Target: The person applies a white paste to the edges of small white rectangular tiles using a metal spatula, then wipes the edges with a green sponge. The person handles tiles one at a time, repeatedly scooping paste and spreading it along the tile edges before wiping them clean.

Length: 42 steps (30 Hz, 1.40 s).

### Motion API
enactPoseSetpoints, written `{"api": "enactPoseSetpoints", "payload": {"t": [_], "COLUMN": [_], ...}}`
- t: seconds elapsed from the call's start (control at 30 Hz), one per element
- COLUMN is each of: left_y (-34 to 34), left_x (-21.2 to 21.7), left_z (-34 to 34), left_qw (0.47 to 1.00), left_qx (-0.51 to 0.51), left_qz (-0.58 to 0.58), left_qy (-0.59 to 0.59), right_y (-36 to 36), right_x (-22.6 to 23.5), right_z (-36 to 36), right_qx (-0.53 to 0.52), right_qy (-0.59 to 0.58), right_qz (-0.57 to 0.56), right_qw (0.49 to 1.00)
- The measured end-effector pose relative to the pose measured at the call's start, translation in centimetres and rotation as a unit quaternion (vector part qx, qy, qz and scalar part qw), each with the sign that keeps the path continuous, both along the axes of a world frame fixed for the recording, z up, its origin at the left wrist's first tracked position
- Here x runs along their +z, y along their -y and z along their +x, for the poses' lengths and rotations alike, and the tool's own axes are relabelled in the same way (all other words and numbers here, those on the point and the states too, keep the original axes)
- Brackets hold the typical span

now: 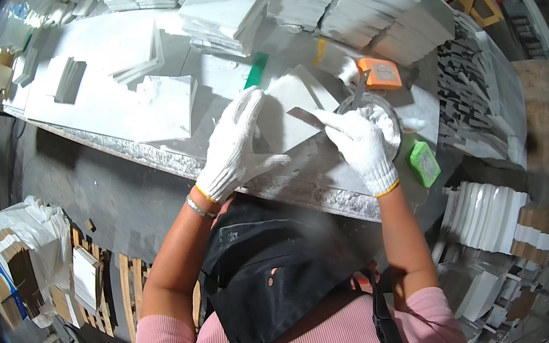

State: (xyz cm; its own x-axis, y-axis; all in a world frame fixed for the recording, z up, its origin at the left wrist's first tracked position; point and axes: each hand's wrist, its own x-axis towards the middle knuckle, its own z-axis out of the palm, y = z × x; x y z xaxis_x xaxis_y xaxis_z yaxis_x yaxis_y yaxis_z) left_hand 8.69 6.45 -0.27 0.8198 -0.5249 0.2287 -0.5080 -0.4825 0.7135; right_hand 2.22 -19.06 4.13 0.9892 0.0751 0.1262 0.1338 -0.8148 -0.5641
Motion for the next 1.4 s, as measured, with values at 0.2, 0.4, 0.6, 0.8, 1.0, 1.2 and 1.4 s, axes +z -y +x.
{"api": "enactPoseSetpoints", "payload": {"t": [0.2,0.4,0.6,0.8,1.0,1.2,1.4], "left_y": [0.2,0.2,0.6,0.4,0.9,0.3,-0.5], "left_x": [0.1,0.1,0.0,0.0,-0.7,-1.4,2.4], "left_z": [-0.1,-0.2,-0.4,-0.6,-0.6,-0.9,-1.2], "left_qw": [1.0,1.0,1.0,0.999,0.999,0.998,0.941], "left_qx": [0.004,0.009,0.022,0.019,0.033,0.019,0.077], "left_qz": [-0.005,-0.01,-0.009,-0.017,-0.01,-0.055,-0.221], "left_qy": [0.01,0.01,0.003,0.025,0.032,0.029,-0.243], "right_y": [-0.5,-3.1,-1.9,-3.7,-4.9,-5.3,-2.7], "right_x": [0.2,0.0,-1.2,-1.1,-1.2,0.6,3.3], "right_z": [0.4,-1.5,-0.6,-1.4,-2.0,-3.2,-7.1], "right_qx": [-0.073,-0.003,-0.04,0.015,-0.003,0.01,-0.128], "right_qy": [-0.045,-0.012,0.025,0.075,0.046,0.029,-0.045], "right_qz": [0.062,-0.067,0.026,-0.104,-0.087,0.041,0.172], "right_qw": [0.994,0.998,0.999,0.992,0.995,0.999,0.976]}}
